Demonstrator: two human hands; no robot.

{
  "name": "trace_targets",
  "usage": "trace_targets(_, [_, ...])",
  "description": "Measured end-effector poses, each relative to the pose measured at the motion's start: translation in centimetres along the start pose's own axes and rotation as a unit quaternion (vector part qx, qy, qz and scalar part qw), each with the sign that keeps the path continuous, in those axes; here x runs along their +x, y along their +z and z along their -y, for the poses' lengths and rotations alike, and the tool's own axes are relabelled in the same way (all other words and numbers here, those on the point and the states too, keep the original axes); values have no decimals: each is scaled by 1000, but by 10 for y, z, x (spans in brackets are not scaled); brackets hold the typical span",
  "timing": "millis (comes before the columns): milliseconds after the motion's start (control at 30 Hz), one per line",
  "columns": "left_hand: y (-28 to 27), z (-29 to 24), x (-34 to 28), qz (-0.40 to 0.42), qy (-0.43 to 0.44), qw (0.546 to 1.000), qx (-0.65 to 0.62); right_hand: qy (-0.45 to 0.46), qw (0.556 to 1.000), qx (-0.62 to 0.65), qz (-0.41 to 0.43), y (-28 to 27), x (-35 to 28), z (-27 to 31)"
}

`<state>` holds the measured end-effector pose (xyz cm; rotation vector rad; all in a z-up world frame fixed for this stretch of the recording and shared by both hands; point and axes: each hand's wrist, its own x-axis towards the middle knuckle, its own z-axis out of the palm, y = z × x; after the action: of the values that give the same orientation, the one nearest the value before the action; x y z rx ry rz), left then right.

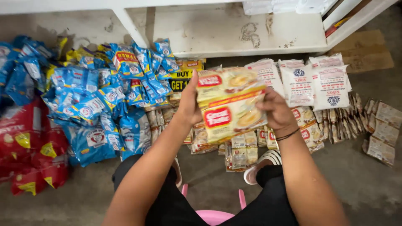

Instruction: Organizing and stocking coffee sachets and laundry detergent on grocery store shelves.

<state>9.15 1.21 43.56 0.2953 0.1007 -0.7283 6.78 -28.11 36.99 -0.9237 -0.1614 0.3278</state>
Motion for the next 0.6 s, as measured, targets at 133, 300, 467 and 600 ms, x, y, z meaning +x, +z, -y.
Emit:
trace_targets(133, [-22, -12, 5, -23, 72, 992, 105, 53, 997, 26, 47, 25, 7, 8])
trace_targets(300, [-43, 7, -9, -134, 7, 948, 288, 58, 980, 186, 29, 50, 16, 23])
trace_targets(467, [-38, 26, -22, -46, -81, 946, 312, 11, 991, 115, -65, 54, 21, 25])
trace_targets(600, [-44, 20, -21, -26, -122, 937, 327, -30, 992, 31, -117, 53, 20, 24])
